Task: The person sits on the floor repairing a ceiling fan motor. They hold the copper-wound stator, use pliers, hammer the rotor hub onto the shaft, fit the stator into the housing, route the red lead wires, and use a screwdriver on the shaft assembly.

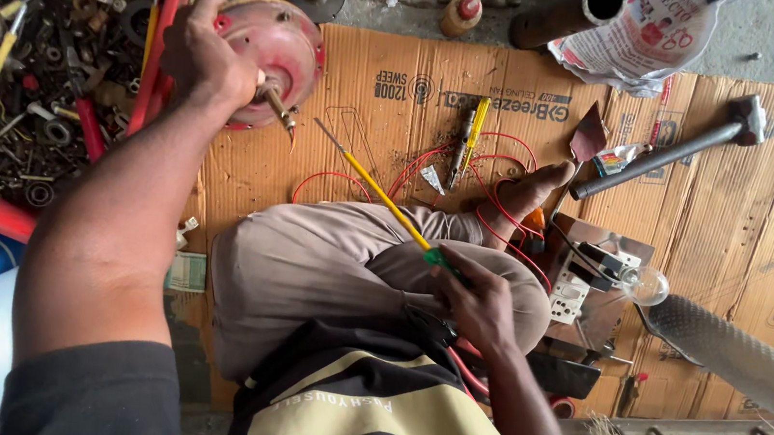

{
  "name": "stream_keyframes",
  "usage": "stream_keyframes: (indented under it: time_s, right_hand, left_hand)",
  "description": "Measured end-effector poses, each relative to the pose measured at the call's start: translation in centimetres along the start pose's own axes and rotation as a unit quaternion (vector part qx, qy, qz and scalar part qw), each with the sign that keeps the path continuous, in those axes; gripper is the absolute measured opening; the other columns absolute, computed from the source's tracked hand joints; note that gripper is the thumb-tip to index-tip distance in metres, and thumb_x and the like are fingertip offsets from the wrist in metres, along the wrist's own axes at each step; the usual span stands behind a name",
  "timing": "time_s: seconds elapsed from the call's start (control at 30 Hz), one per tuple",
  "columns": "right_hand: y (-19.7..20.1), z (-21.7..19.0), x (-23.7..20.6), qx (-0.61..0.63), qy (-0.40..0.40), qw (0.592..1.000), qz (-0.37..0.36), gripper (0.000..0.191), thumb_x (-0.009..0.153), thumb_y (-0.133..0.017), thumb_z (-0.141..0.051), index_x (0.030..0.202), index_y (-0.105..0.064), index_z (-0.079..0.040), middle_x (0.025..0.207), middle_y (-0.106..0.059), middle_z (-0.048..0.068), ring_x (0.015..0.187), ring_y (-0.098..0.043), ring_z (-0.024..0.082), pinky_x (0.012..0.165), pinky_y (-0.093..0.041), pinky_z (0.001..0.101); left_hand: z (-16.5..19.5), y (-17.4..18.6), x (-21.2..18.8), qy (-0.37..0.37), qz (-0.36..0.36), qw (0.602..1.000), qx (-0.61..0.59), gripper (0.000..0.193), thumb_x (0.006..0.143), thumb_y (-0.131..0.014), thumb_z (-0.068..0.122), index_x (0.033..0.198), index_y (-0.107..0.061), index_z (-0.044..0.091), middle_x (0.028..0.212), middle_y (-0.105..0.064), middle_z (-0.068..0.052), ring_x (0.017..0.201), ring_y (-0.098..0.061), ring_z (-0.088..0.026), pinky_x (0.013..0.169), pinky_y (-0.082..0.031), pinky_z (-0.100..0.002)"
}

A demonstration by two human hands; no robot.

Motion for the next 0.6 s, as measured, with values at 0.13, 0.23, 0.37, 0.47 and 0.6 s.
stream_keyframes:
  time_s: [0.13, 0.23, 0.37, 0.47, 0.6]
  right_hand:
    - [-1.7, 0.0, 0.5, 0.007, -0.028, 1.0, -0.007, 0.04, 0.094, -0.072, -0.016, 0.131, -0.071, -0.003, 0.081, -0.071, -0.002, 0.061, -0.056, 0.003, 0.053, -0.046, 0.0201]
    - [-2.4, -0.3, 0.7, 0.002, -0.04, 0.999, -0.008, 0.039, 0.094, -0.071, -0.016, 0.13, -0.071, -0.003, 0.077, -0.07, 0.001, 0.057, -0.056, 0.005, 0.05, -0.047, 0.0215]
    - [-2.9, -0.8, 0.8, 0.032, -0.036, 0.999, -0.02, 0.038, 0.095, -0.07, -0.016, 0.13, -0.07, -0.002, 0.081, -0.07, 0.002, 0.056, -0.057, 0.005, 0.049, -0.047, 0.0221]
    - [-3.0, -1.0, 1.0, 0.037, -0.038, 0.998, -0.017, 0.038, 0.094, -0.069, -0.015, 0.13, -0.07, -0.003, 0.084, -0.072, 0.002, 0.056, -0.058, 0.005, 0.049, -0.047, 0.0219]
    - [-2.9, -0.9, 1.1, -0.006, -0.05, 0.999, -0.002, 0.038, 0.094, -0.07, -0.016, 0.13, -0.071, -0.004, 0.083, -0.071, -0.001, 0.057, -0.057, 0.004, 0.049, -0.046, 0.0217]
  left_hand:
    - [-0.5, 0.3, 0.9, -0.097, -0.015, 0.987, 0.125, 0.046, 0.076, -0.08, 0.014, 0.12, -0.067, 0.01, 0.124, -0.067, -0.012, 0.113, -0.065, -0.024, 0.098, -0.052, -0.036]
    - [-1.4, 0.9, 1.5, -0.133, -0.017, 0.974, 0.18, 0.064, 0.071, -0.083, 0.009, 0.13, -0.06, 0.009, 0.131, -0.062, -0.013, 0.12, -0.061, -0.027, 0.103, -0.049, -0.036]
    - [-2.4, 1.7, 2.1, -0.135, -0.024, 0.97, 0.202, 0.088, 0.064, -0.087, 0.001, 0.143, -0.052, 0.008, 0.141, -0.055, -0.015, 0.13, -0.055, -0.031, 0.11, -0.045, -0.035]
    - [-2.8, 1.9, 2.3, -0.121, -0.038, 0.972, 0.198, 0.093, 0.061, -0.093, 0.004, 0.143, -0.05, 0.006, 0.141, -0.053, -0.016, 0.13, -0.054, -0.031, 0.11, -0.044, -0.035]
    - [-3.0, 1.6, 2.4, -0.105, -0.044, 0.977, 0.18, 0.094, 0.062, -0.083, -0.007, 0.147, -0.045, 0.008, 0.143, -0.05, -0.014, 0.129, -0.053, -0.029, 0.106, -0.046, -0.033]
Point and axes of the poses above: each hand's wrist, its own x-axis towards the middle knuckle, its own y-axis out of the back of the hand, z = x × y, the point moved 3 cm from there along x, towards the middle knuckle
